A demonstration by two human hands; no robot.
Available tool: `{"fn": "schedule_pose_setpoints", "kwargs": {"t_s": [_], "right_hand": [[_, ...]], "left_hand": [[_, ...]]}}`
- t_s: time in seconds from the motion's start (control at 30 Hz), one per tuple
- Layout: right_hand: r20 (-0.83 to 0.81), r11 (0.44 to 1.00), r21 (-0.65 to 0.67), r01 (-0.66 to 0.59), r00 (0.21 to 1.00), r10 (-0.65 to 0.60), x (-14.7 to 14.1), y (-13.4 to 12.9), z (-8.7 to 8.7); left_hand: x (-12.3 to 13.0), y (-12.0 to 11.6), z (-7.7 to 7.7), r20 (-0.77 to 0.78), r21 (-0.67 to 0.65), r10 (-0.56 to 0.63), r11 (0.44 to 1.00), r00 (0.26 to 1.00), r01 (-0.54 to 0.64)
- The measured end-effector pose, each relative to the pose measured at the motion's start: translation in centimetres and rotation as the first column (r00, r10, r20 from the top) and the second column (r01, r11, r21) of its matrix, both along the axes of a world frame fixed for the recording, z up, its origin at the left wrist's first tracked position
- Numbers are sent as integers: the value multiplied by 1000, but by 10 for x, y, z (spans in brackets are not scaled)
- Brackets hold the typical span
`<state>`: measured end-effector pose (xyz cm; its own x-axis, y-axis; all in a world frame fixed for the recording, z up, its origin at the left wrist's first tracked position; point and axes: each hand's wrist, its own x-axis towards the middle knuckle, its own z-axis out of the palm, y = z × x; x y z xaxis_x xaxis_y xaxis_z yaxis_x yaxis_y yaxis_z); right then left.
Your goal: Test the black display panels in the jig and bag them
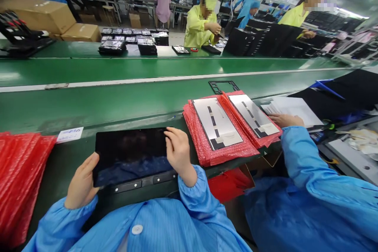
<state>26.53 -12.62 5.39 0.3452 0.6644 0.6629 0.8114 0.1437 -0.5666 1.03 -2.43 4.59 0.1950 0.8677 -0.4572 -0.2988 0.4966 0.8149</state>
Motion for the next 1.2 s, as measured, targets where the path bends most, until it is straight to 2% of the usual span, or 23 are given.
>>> {"fn": "schedule_pose_setpoints", "kwargs": {"t_s": [0.07,0.13,0.23,0.3,0.37,0.43,0.6,0.7,0.77,0.83,0.87,0.9,0.93,0.97,1.0,1.03,1.07,1.1,1.13,1.17,1.2], "right_hand": [[-140,999,-41,9,990,-15,9,-14,-1],[-289,977,-155,-146,952,96,15,-26,-3],[-473,851,-276,-446,834,283,16,-39,-5],[-562,787,-298,-540,766,313,12,-44,-4],[-650,750,-287,-596,696,304,6,-47,-2],[-706,729,-262,-632,641,302,2,-49,-2],[-754,720,-211,-661,579,311,2,-50,-5],[-794,729,-193,-657,541,277,8,-50,-10],[-793,734,-209,-646,552,260,13,-48,-13],[-732,763,-263,-590,637,241,19,-46,-15],[-683,786,-298,-542,696,221,22,-45,-15],[-634,808,-327,-490,748,197,24,-45,-14],[-594,825,-348,-446,785,174,26,-46,-12],[-573,835,-355,-421,803,162,27,-47,-9],[-571,841,-349,-414,805,160,28,-50,-5],[-577,849,-329,-414,800,166,29,-53,0],[-583,862,-301,-407,794,172,30,-56,5],[-580,883,-270,-385,797,170,32,-60,10],[-565,907,-245,-342,811,154,35,-65,15],[-533,934,-231,-273,839,113,40,-69,19],[-480,956,-233,-180,876,48,47,-74,23]], "left_hand": [[-5,9,-1,61,-31,61,998,996,-59],[-9,15,-3,133,-60,75,996,988,-68],[-8,18,-5,174,-88,67,995,982,-52],[-8,18,-5,141,-107,68,993,988,-53],[-8,19,-7,88,-118,53,992,995,-43],[-8,20,-9,22,-91,26,996,999,-24],[-8,17,-8,-71,7,-39,999,997,39],[-9,12,-2,-81,-22,-152,988,985,151],[-12,7,4,-149,-21,-238,971,960,237],[-17,3,12,-327,105,-241,952,914,289],[-19,2,18,-428,237,-208,913,879,331],[-19,1,25,-521,398,-138,834,842,383],[-19,2,32,-584,562,-35,704,811,435],[-16,3,39,-606,692,71,538,792,481],[-12,6,46,-594,776,151,368,790,512],[-6,11,51,-583,808,171,226,794,544],[0,17,54,-591,806,151,146,792,574],[7,26,56,-610,791,115,147,784,594],[14,37,55,-632,765,82,225,771,603],[21,50,53,-653,724,76,357,754,591],[28,65,50,-667,672,112,516,737,531]]}}
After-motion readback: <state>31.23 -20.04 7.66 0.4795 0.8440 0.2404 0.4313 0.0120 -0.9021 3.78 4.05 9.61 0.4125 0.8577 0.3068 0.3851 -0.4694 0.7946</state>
